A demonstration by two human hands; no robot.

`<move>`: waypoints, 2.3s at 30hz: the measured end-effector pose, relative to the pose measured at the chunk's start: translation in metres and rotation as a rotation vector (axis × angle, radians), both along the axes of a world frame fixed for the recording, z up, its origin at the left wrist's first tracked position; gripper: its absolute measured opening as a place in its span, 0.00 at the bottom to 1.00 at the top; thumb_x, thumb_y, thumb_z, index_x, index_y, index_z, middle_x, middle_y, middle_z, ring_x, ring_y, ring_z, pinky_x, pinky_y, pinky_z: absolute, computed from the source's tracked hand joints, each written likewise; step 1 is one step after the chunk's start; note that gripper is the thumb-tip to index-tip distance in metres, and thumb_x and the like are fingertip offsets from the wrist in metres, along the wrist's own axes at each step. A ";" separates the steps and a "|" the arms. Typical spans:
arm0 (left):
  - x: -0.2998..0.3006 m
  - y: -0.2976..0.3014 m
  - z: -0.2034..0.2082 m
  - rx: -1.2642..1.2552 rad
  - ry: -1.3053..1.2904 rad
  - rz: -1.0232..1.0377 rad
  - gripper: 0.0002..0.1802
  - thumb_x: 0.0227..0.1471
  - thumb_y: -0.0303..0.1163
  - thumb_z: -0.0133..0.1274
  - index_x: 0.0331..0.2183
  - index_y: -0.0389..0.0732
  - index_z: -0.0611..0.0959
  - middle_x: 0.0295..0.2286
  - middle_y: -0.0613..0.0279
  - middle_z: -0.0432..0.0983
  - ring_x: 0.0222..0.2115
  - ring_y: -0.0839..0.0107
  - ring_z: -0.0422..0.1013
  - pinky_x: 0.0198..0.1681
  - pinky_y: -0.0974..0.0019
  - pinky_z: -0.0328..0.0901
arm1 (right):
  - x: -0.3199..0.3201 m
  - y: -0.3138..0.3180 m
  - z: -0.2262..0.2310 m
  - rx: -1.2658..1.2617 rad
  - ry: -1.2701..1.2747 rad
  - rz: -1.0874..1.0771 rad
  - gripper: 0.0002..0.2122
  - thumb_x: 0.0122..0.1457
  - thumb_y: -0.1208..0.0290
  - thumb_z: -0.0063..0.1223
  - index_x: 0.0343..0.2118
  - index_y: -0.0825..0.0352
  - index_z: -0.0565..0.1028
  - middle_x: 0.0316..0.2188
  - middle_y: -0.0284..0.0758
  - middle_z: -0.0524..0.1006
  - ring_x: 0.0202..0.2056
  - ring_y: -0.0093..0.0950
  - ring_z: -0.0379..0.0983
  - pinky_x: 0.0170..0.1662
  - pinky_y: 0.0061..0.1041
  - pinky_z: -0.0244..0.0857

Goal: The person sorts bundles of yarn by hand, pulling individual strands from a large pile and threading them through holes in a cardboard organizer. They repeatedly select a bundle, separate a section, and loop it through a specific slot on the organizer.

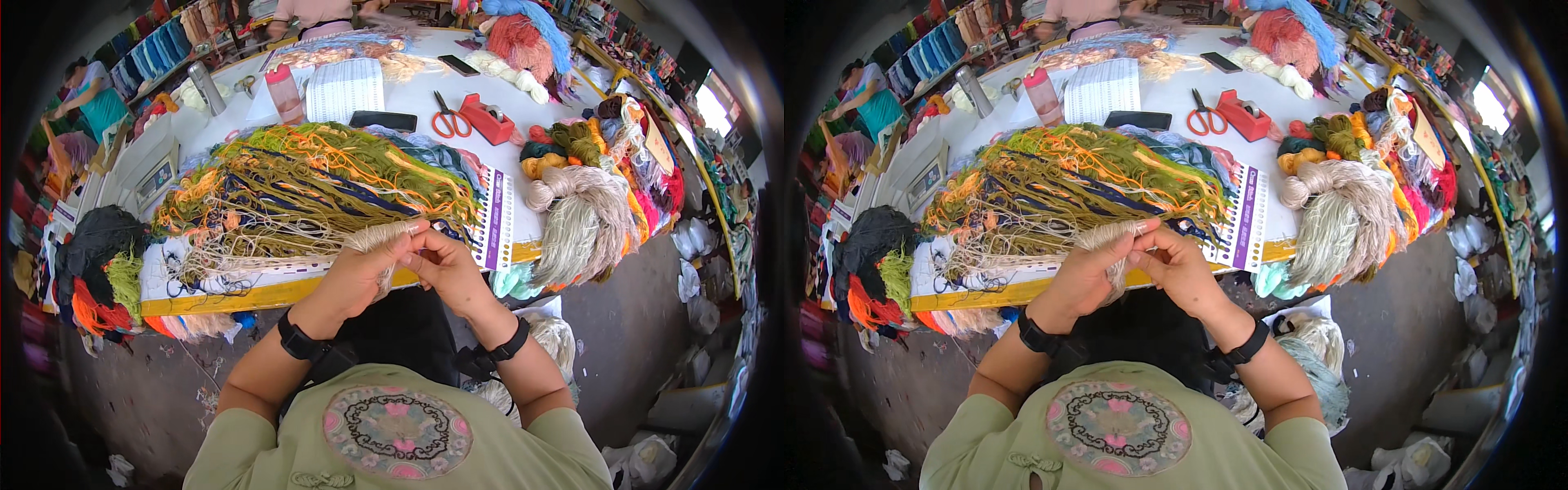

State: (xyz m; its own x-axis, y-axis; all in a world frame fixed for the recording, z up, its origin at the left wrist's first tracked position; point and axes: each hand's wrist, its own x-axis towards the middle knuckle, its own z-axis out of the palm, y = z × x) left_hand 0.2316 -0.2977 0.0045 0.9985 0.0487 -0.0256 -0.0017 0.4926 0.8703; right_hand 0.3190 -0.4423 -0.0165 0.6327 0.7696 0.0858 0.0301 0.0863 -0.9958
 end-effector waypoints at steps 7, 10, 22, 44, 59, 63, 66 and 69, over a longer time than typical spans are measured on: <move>0.003 -0.012 -0.006 0.095 -0.015 0.111 0.21 0.58 0.35 0.51 0.50 0.33 0.75 0.45 0.59 0.74 0.45 0.71 0.70 0.48 0.66 0.65 | -0.005 -0.003 -0.007 0.009 0.110 -0.027 0.04 0.59 0.69 0.55 0.34 0.63 0.76 0.25 0.21 0.73 0.21 0.10 0.61 0.21 0.11 0.56; 0.002 -0.007 -0.007 0.017 0.009 0.065 0.21 0.59 0.36 0.50 0.49 0.33 0.76 0.44 0.59 0.74 0.45 0.72 0.70 0.49 0.66 0.65 | -0.004 -0.005 -0.004 0.024 0.097 -0.006 0.04 0.60 0.69 0.54 0.33 0.63 0.76 0.26 0.22 0.73 0.22 0.10 0.62 0.22 0.11 0.56; 0.004 -0.004 -0.014 -0.143 0.076 0.099 0.21 0.59 0.39 0.50 0.46 0.32 0.77 0.42 0.57 0.75 0.43 0.71 0.71 0.48 0.67 0.65 | -0.002 -0.006 -0.010 0.047 0.220 0.038 0.04 0.59 0.70 0.54 0.33 0.63 0.76 0.28 0.24 0.76 0.20 0.12 0.61 0.22 0.12 0.56; 0.005 -0.002 -0.023 -0.133 0.039 0.151 0.20 0.60 0.37 0.48 0.47 0.30 0.75 0.46 0.53 0.73 0.46 0.68 0.69 0.50 0.65 0.64 | -0.003 -0.008 -0.016 0.136 0.237 -0.003 0.02 0.60 0.72 0.52 0.33 0.62 0.74 0.33 0.26 0.76 0.20 0.11 0.60 0.22 0.11 0.55; 0.003 -0.005 -0.035 -0.096 0.059 0.201 0.17 0.57 0.33 0.52 0.43 0.29 0.78 0.42 0.55 0.76 0.40 0.70 0.72 0.45 0.68 0.67 | -0.005 -0.005 -0.018 0.074 0.273 -0.031 0.02 0.58 0.73 0.55 0.31 0.64 0.76 0.29 0.25 0.75 0.21 0.12 0.60 0.22 0.12 0.54; 0.002 -0.007 -0.034 -0.049 0.066 0.207 0.17 0.57 0.33 0.53 0.43 0.29 0.78 0.40 0.56 0.76 0.40 0.71 0.72 0.44 0.68 0.67 | -0.005 -0.004 -0.021 0.081 0.288 -0.032 0.02 0.58 0.72 0.55 0.31 0.64 0.76 0.27 0.25 0.76 0.21 0.12 0.60 0.22 0.12 0.54; 0.002 -0.005 -0.038 -0.035 0.064 0.210 0.18 0.57 0.34 0.53 0.43 0.29 0.78 0.40 0.57 0.76 0.39 0.72 0.72 0.44 0.68 0.67 | -0.005 -0.004 -0.021 0.067 0.271 -0.028 0.02 0.58 0.72 0.55 0.31 0.64 0.76 0.27 0.24 0.76 0.21 0.12 0.60 0.22 0.12 0.54; 0.001 -0.006 -0.038 -0.040 0.059 0.202 0.18 0.57 0.35 0.53 0.44 0.30 0.78 0.40 0.58 0.76 0.39 0.72 0.72 0.44 0.68 0.67 | -0.005 -0.005 -0.021 0.060 0.272 -0.016 0.03 0.59 0.72 0.54 0.30 0.63 0.76 0.28 0.24 0.76 0.21 0.11 0.60 0.23 0.12 0.54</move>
